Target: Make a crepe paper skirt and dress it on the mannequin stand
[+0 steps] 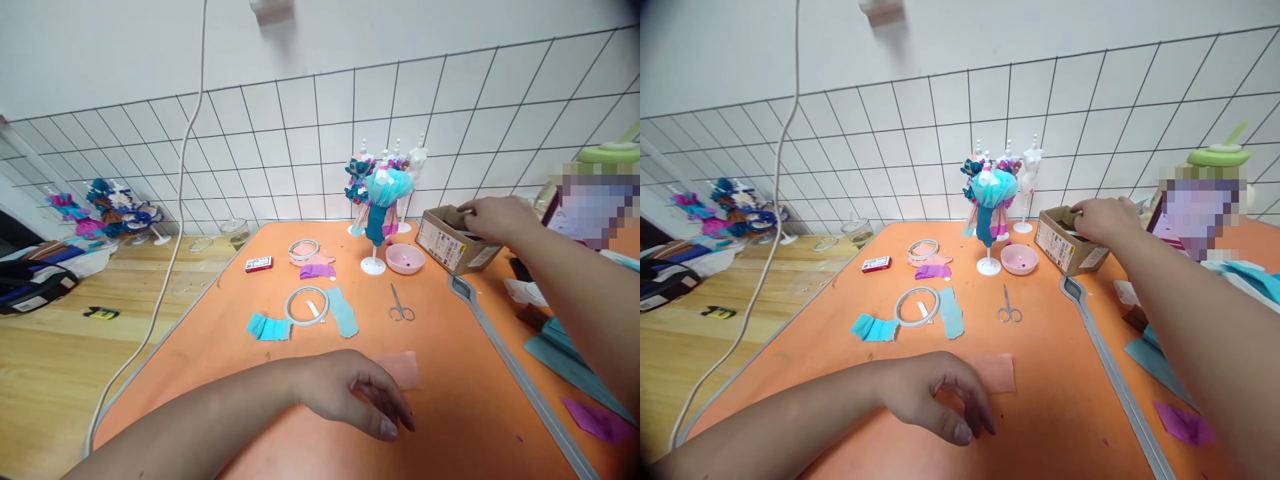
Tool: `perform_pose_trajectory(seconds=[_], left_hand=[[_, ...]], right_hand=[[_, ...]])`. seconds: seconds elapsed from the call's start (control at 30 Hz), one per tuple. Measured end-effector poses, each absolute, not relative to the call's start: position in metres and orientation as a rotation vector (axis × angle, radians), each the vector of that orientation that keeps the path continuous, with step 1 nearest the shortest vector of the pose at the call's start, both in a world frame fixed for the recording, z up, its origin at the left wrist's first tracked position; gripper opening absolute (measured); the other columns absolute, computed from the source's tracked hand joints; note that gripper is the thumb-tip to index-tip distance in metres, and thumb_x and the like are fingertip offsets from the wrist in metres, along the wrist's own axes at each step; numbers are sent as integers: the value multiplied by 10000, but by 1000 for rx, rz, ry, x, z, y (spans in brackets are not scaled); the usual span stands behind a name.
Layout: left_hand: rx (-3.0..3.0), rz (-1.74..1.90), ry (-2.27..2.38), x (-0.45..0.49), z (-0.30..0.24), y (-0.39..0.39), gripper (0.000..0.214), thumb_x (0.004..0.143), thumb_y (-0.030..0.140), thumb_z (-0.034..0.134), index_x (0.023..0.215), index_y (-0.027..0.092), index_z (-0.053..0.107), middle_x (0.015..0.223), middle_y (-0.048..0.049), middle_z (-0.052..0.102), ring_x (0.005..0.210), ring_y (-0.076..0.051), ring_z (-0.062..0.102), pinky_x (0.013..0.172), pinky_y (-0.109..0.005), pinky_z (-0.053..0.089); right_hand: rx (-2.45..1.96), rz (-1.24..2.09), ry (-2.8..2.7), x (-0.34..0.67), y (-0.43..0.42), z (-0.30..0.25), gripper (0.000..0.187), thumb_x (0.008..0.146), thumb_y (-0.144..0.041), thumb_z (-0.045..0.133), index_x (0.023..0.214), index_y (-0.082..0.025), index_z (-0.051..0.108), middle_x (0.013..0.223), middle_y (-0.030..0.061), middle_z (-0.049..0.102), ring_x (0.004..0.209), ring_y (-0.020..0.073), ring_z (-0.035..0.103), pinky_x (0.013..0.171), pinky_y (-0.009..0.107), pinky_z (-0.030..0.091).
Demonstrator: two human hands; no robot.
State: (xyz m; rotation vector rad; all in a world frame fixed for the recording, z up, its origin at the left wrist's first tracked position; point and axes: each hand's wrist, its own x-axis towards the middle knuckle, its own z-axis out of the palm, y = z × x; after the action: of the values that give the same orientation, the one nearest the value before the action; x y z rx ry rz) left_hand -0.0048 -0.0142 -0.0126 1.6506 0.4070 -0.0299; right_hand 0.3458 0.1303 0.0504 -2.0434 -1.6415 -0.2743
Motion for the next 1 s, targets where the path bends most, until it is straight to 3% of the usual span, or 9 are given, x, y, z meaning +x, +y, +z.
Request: perform_pose_trajectory(seconds=[0.07, 0.17, 0.27, 0.43, 0.6, 0.7, 0.8, 0.87, 1.0], left_hand=[[1682, -30, 398, -5, -12, -14, 377, 785, 334, 648, 1122, 165, 664, 1027, -100, 693, 938, -181, 638, 871, -282, 495], [1715, -23, 385, -6, -12, -15, 371, 774, 331, 658, 1108, 172, 672, 1032, -90, 691, 944, -179, 631, 887, -280, 486], [1707, -21, 372, -5, -9, -15, 335, 773, 296, 655, 1084, 175, 681, 1005, -75, 694, 934, -171, 627, 892, -278, 479], [1665, -3, 384, -5, -6, -15, 148, 771, 249, 652, 877, 168, 716, 872, -36, 687, 864, -146, 618, 851, -256, 476], [1465, -32, 399, -7, -10, -11, 140, 754, 259, 669, 839, 154, 704, 824, -31, 668, 823, -136, 615, 799, -245, 478], [1259, -8, 357, -11, -15, -4, 220, 707, 318, 704, 835, 139, 695, 804, -47, 672, 793, -161, 637, 794, -287, 491], [1111, 102, 369, -15, -16, 5, 300, 662, 407, 711, 776, 134, 665, 699, -54, 652, 663, -190, 646, 644, -316, 513], [1256, 335, 496, -19, -13, 12, 278, 700, 420, 673, 755, 148, 653, 662, -38, 630, 595, -153, 605, 592, -284, 485], [2193, 486, 901, -31, -6, 25, 230, 791, 306, 600, 986, 220, 686, 953, -64, 662, 888, -195, 587, 799, -336, 449]], right_hand=[[-1952, -354, -1585, 321, 107, 54, 327, 862, -281, 489, 1067, -132, 696, 926, 142, 689, 878, 216, 563, 631, 343, 256], [-1624, -85, -1776, 267, 48, 48, 235, 859, -270, 491, 962, -182, 683, 838, 59, 686, 724, 153, 562, 615, 279, 332], [-1258, 124, -2382, 218, -21, 20, 150, 822, -206, 511, 825, -219, 661, 772, 25, 651, 731, 164, 560, 608, 265, 344], [-1368, 401, -2549, 196, -73, -30, 185, 854, -170, 476, 857, -237, 649, 781, 14, 631, 723, 159, 579, 590, 257, 341], [-1345, 334, -2647, 205, -67, -35, 316, 807, -102, 485, 1001, -294, 645, 890, 7, 639, 766, 168, 592, 560, 262, 303], [-1399, 299, -2691, 205, -67, -30, 263, 778, -105, 506, 923, -258, 663, 833, 23, 636, 721, 174, 589, 540, 274, 278], [-1422, 250, -2714, 204, -70, -28, 191, 768, -110, 510, 823, -218, 658, 793, 31, 644, 695, 178, 590, 527, 282, 261], [-1397, 232, -2701, 204, -71, -26, 208, 774, -103, 498, 824, -223, 661, 786, 23, 659, 683, 174, 595, 530, 281, 266], [-1416, 255, -2556, 208, -72, -18, 299, 811, -113, 463, 960, -245, 686, 793, 24, 683, 689, 164, 613, 569, 264, 327]])
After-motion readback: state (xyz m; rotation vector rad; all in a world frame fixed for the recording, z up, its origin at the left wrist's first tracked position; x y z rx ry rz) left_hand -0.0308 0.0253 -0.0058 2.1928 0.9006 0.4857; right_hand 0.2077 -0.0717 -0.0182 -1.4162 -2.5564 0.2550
